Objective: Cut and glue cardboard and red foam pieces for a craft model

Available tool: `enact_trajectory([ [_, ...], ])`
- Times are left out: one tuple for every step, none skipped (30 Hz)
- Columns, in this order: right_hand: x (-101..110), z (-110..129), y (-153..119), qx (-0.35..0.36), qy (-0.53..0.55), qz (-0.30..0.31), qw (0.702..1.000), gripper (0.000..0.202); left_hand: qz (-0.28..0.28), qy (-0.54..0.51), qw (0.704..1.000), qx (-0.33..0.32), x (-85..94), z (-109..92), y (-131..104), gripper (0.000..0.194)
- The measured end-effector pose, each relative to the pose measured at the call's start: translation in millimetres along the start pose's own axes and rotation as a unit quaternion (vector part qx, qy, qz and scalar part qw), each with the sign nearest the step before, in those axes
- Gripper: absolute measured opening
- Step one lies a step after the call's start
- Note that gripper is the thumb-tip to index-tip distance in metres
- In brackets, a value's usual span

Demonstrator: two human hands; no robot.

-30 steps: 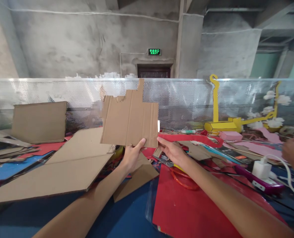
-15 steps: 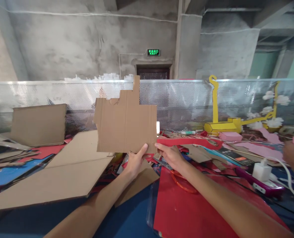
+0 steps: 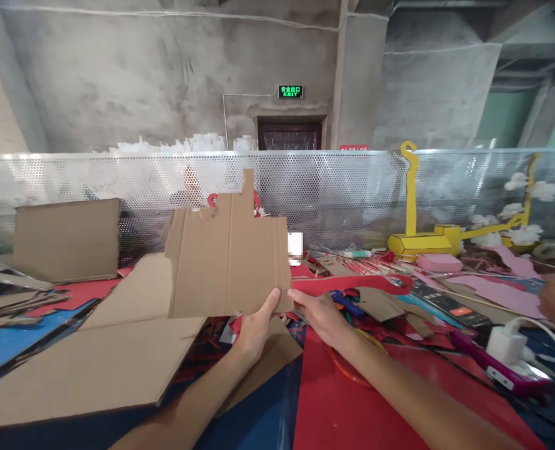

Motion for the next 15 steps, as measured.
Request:
enact_trajectory([
  [0.7, -0.2, 1.0, -0.010, -0.009, 0.010, 1.000, 0.031, -0.010, 0.012, 1.000, 0.007, 2.5, -1.1, 0.7, 0.027],
  [1.9, 0.1, 2.2, -0.029, -0.023, 0.027, 0.999, 0.031, -0.013, 0.018, 1.000, 0.016, 4.8, -3.0, 1.9, 0.026],
  [3.6, 1.0, 3.3, -0.056, -0.045, 0.051, 0.996, 0.031, -0.016, 0.018, 0.999, 0.028, 7.0, -5.4, 3.7, 0.024],
  [5.7, 3.0, 4.1, -0.084, -0.077, 0.077, 0.990, 0.032, -0.019, 0.008, 0.999, 0.039, 9.1, -8.2, 5.9, 0.022],
  [8.2, 5.9, 4.4, -0.113, -0.124, 0.107, 0.980, 0.033, -0.025, -0.005, 0.999, 0.046, 11.3, -11.2, 8.5, 0.019],
  [10.7, 10.0, 4.3, -0.134, -0.181, 0.136, 0.965, 0.034, -0.039, -0.019, 0.998, 0.048, 13.9, -14.2, 11.3, 0.015],
  [12.7, 15.6, 3.8, -0.137, -0.245, 0.162, 0.946, 0.032, -0.054, -0.036, 0.997, 0.050, 16.5, -16.6, 14.3, 0.012],
  [14.2, 21.8, 3.1, -0.131, -0.309, 0.182, 0.924, 0.027, -0.070, -0.054, 0.995, 0.054, 19.3, -18.1, 17.1, 0.012],
  [14.9, 28.6, 2.1, -0.114, -0.357, 0.192, 0.907, 0.021, -0.084, -0.072, 0.992, 0.061, 22.0, -18.5, 19.6, 0.012],
  [14.9, 35.2, 1.0, -0.095, -0.388, 0.191, 0.897, 0.016, -0.094, -0.087, 0.989, 0.071, 24.5, -17.9, 21.7, 0.014],
  [14.5, 39.8, -0.7, -0.093, -0.398, 0.193, 0.892, 0.013, -0.102, -0.098, 0.987, 0.081, 26.8, -16.7, 23.3, 0.016],
  [14.1, 42.6, -2.6, -0.104, -0.396, 0.193, 0.892, 0.012, -0.107, -0.103, 0.985, 0.089, 29.0, -15.1, 24.5, 0.019],
  [13.9, 44.1, -4.5, -0.115, -0.393, 0.190, 0.892, 0.012, -0.113, -0.104, 0.984, 0.093, 31.1, -13.3, 25.2, 0.021],
  [13.8, 44.4, -6.5, -0.125, -0.391, 0.189, 0.892, 0.013, -0.113, -0.101, 0.984, 0.097, 32.7, -11.4, 25.6, 0.023],
  [14.1, 44.0, -8.2, -0.132, -0.392, 0.188, 0.891, 0.013, -0.123, -0.096, 0.983, 0.094, 34.7, -9.8, 25.4, 0.025],
])
Point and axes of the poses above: each hand's wrist, its own y-axis towards the middle knuckle, its own x-axis out of the back of the hand, z = x × y, the point moved 3 cm from there along y, towards the middle knuckle, and after that the axes turned 11 degrees about y, right-handed, at the moved point
